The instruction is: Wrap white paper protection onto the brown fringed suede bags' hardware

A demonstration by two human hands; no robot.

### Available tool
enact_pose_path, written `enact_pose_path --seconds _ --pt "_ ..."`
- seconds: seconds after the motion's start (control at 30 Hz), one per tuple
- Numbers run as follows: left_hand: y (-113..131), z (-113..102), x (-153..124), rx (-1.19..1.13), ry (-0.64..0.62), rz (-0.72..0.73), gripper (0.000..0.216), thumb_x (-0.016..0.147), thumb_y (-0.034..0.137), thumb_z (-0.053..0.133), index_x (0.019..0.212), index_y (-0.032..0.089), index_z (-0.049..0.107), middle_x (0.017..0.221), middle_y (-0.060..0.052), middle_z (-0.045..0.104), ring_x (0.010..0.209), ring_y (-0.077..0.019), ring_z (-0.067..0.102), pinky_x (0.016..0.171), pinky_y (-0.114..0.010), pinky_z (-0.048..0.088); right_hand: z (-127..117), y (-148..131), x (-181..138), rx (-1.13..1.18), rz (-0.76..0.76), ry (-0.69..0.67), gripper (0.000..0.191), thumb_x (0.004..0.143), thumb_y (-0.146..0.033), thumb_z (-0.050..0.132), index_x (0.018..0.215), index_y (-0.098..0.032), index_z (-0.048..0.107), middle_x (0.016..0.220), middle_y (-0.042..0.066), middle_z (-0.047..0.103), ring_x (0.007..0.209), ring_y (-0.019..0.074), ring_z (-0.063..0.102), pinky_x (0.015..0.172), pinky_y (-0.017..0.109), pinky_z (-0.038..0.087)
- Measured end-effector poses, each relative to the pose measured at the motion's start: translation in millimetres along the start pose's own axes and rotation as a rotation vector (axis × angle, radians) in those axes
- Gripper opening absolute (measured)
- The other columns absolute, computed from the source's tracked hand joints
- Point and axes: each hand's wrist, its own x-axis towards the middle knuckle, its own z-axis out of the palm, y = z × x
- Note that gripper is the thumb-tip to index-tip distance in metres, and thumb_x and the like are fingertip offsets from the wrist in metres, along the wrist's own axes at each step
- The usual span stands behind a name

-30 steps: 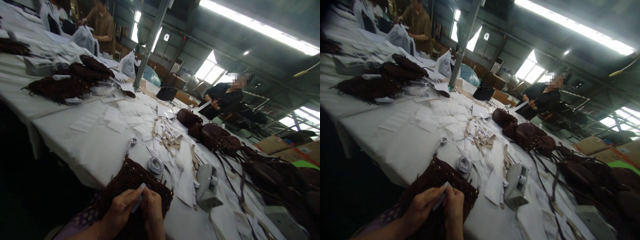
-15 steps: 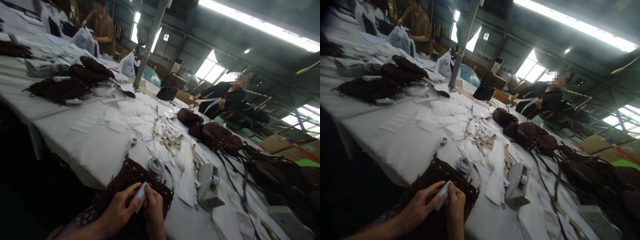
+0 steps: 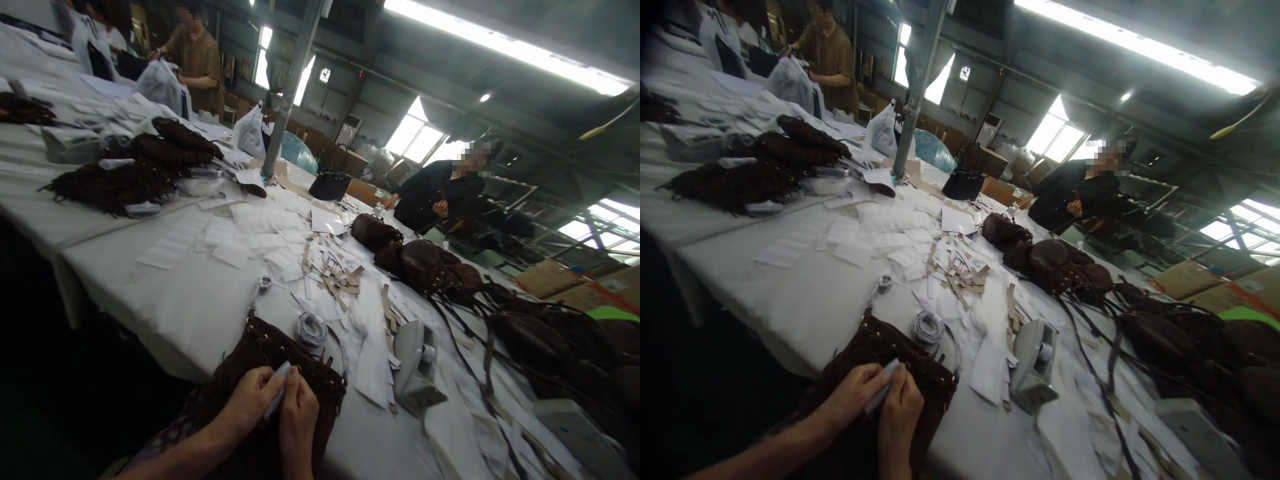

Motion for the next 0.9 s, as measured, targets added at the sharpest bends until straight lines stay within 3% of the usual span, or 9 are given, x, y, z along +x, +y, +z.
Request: enact_pose_path --seconds 0.13,0.23,0.33,0.43,0.5,0.57,0.63,0.77,0.9 --pt "-4.6 4.6 -4.1 -0.048 0.066 0.058 0.049 0.066 0.064 0.062 0.060 0.016 0.052 0.049 0.005 0.046 0.045 -0.0104 0.043 0.041 -0.020 0.034 -2.2 -5.2 -6.3 0.024 0.024 -0.054 0.056 0.082 -0.066 0.042 0.059 -0.017 0.055 0.054 0.000 0.050 0.053 0.0123 0.042 0.050 0.024 0.032" --pt "-11.1 4.5 -7.1 -0.049 0.051 0.021 0.051 0.067 0.067 0.060 0.063 0.016 0.055 0.047 0.005 0.046 0.042 -0.0109 0.044 0.040 -0.021 0.034 -31.5 -7.5 -0.4 0.029 0.067 -0.097 0.055 0.083 -0.064 0.043 0.059 -0.017 0.057 0.045 -0.004 0.044 0.044 0.0105 0.038 0.046 0.024 0.031" --pt "-17.1 2.1 -6.1 -0.024 0.036 -0.034 0.057 0.063 0.073 0.059 0.066 0.016 0.059 0.043 0.005 0.048 0.040 -0.0125 0.045 0.037 -0.021 0.034 -97.7 2.0 20.3 -0.057 0.012 0.241 0.053 0.081 -0.063 0.046 0.068 -0.015 0.065 0.052 0.000 0.055 0.052 0.0134 0.048 0.053 0.024 0.037" --pt "-19.6 0.8 -5.0 -0.015 0.030 -0.062 0.062 0.058 0.077 0.058 0.068 0.016 0.060 0.042 0.005 0.048 0.038 -0.0127 0.044 0.036 -0.022 0.033 -182.4 21.2 49.1 -0.107 0.042 0.690 0.066 0.072 -0.070 0.049 0.100 -0.013 0.068 0.097 0.011 0.070 0.090 0.0228 0.061 0.074 0.028 0.046" --pt "-19.9 0.9 -5.6 -0.002 0.024 -0.068 0.063 0.058 0.078 0.057 0.069 0.016 0.060 0.042 0.005 0.048 0.037 -0.0129 0.045 0.036 -0.022 0.033 -228.9 33.7 68.6 -0.125 0.078 0.767 0.082 0.068 -0.074 0.046 0.113 -0.007 0.062 0.121 0.019 0.061 0.113 0.0277 0.053 0.088 0.030 0.043" --pt "-20.2 1.2 -6.5 0.015 0.018 -0.066 0.063 0.059 0.079 0.056 0.069 0.017 0.060 0.043 0.005 0.048 0.038 -0.0132 0.046 0.036 -0.022 0.034 -258.2 42.7 85.4 -0.125 0.117 0.756 0.087 0.066 -0.076 0.044 0.112 -0.004 0.063 0.124 0.022 0.059 0.117 0.0298 0.051 0.092 0.033 0.041" --pt "-21.0 1.3 -6.8 0.023 0.016 -0.063 0.063 0.059 0.079 0.056 0.069 0.017 0.060 0.043 0.005 0.048 0.038 -0.0132 0.046 0.036 -0.022 0.034 -270.9 47.5 97.9 -0.114 0.157 0.700 0.079 0.066 -0.074 0.047 0.100 -0.006 0.068 0.113 0.021 0.065 0.110 0.0299 0.056 0.088 0.035 0.043" --pt "-23.4 1.1 -6.0 0.027 0.019 -0.062 0.064 0.060 0.079 0.055 0.071 0.016 0.062 0.043 0.005 0.048 0.037 -0.0131 0.046 0.036 -0.022 0.035 -272.2 49.4 111.7 -0.079 0.205 0.595 0.056 0.066 -0.065 0.057 0.074 -0.012 0.072 0.083 0.014 0.071 0.083 0.0257 0.063 0.070 0.034 0.047" --pt "-24.6 1.1 -5.6 0.028 0.014 -0.048 0.064 0.062 0.078 0.056 0.072 0.015 0.063 0.044 0.005 0.048 0.038 -0.0126 0.046 0.036 -0.021 0.035 -272.1 50.0 118.0 -0.038 0.192 0.568 0.042 0.058 -0.055 0.067 0.066 -0.014 0.072 0.072 0.009 0.069 0.071 0.0218 0.060 0.059 0.030 0.046"
